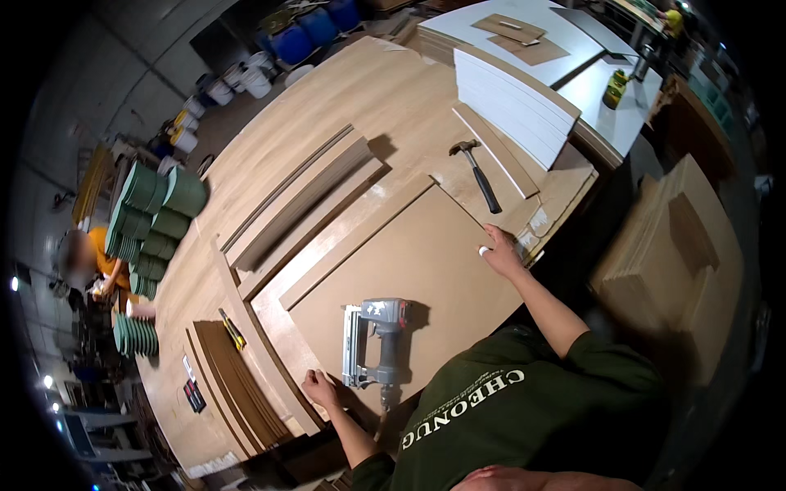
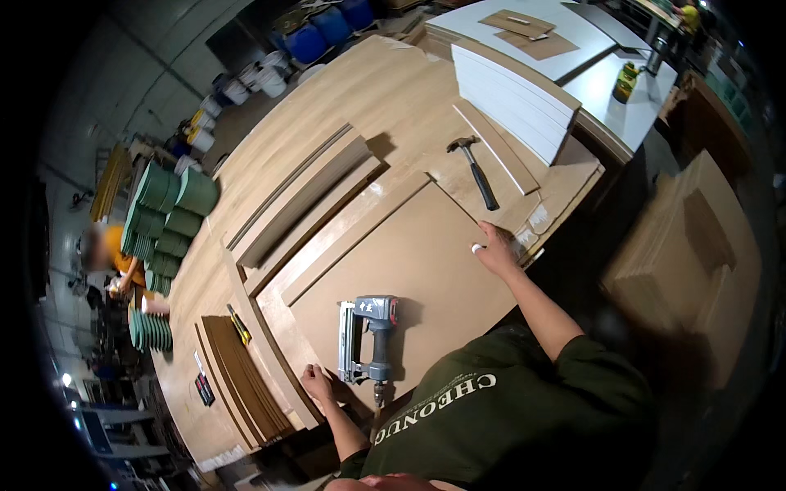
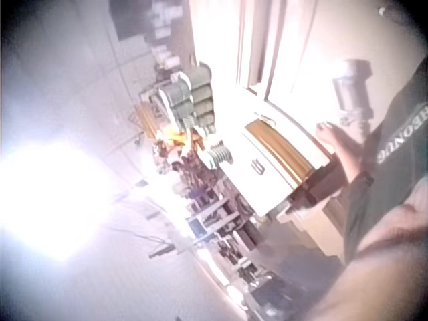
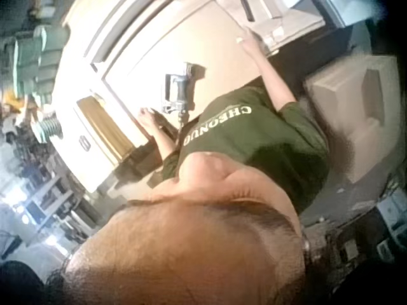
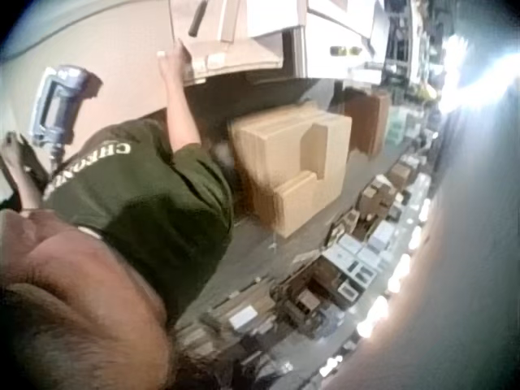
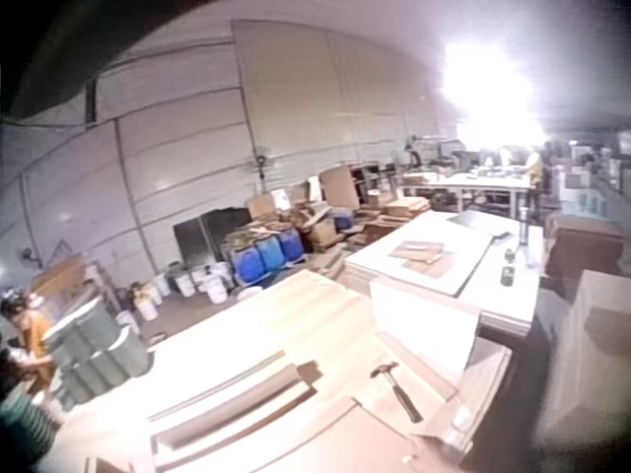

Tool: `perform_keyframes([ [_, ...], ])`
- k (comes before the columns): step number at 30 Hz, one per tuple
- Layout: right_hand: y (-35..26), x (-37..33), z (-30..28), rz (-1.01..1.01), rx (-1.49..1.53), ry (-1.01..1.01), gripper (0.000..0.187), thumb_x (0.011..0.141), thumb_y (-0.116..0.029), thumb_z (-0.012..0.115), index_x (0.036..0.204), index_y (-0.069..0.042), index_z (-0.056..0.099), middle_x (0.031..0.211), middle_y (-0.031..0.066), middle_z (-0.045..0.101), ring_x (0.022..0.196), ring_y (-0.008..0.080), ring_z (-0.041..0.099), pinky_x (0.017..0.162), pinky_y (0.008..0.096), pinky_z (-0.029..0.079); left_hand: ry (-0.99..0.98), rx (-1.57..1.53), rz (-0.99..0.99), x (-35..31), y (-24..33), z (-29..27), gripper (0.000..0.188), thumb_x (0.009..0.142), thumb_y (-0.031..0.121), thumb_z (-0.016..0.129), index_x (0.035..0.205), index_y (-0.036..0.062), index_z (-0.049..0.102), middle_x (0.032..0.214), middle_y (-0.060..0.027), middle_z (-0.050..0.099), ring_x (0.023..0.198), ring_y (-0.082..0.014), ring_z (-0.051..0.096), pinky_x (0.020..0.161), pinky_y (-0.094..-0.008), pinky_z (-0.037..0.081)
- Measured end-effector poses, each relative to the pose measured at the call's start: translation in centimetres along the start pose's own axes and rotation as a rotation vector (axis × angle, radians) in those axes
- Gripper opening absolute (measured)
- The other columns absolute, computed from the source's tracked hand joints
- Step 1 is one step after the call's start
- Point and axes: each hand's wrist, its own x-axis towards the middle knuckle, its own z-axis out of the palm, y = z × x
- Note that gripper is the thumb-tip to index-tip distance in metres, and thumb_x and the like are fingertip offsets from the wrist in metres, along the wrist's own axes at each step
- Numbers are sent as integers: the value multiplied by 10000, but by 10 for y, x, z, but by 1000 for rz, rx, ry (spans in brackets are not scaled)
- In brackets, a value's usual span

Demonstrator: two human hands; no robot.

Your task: The person assembles a wooden door by attaching thin wooden strips to a large rectangular panel. They use a pneumatic nail gun to secure the strips and a hammer to tap them into place. The person flips the door over to work on different sides and stacks the finished product.

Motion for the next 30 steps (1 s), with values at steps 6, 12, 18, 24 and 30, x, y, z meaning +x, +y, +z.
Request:
perform_keyframes([
  [6, 27, -10, -6, -105, -195, 174, 603, 789, -200, 715, 1329, -90, 471, 1311, 152, 526, 1215, 332, 481, 1039, 413, 372, 133, 2, 70, -33, 36, 52, 400, 814, 209, 626, 1164, 16, 629, 987, -145, 547, 917, -294, 573, 833, -399, 458],
  [12, 25, 17, 8, -121, -170, 231, 607, 745, -148, 754, 1295, -95, 502, 1127, 122, 594, 1079, 267, 543, 953, 377, 424, 119, -68, 106, -17, 39, 45, 333, 825, 180, 644, 1116, 21, 618, 959, -128, 551, 851, -266, 553, 790, -377, 456],
  [18, -42, 75, 19, -379, -430, 194, 690, 720, -152, 766, 1333, -91, 453, 1304, 137, 480, 1199, 301, 473, 1043, 386, 371, 40, -169, 29, -1, 15, 49, 290, 835, 147, 658, 1092, 19, 615, 964, -112, 569, 841, -231, 548, 771, -354, 458],
  [24, -122, 162, 80, -780, -428, -154, 655, 658, -339, 795, 1188, -30, 564, 1195, 176, 568, 1133, 347, 520, 981, 438, 407, -39, -333, 45, -4, 40, 43, 320, 874, 122, 622, 1169, 22, 548, 829, -53, 579, 626, -116, 509, 541, -256, 424],
  [30, -134, 188, 163, -990, -573, -313, 637, 718, -533, 706, 1086, -32, 571, 1159, 158, 541, 1125, 325, 481, 991, 423, 362, 40, -308, 167, 51, -69, 48, 429, 903, 173, 607, 1285, 51, 456, 1021, -165, 616, 831, -241, 595, 647, -341, 509],
])
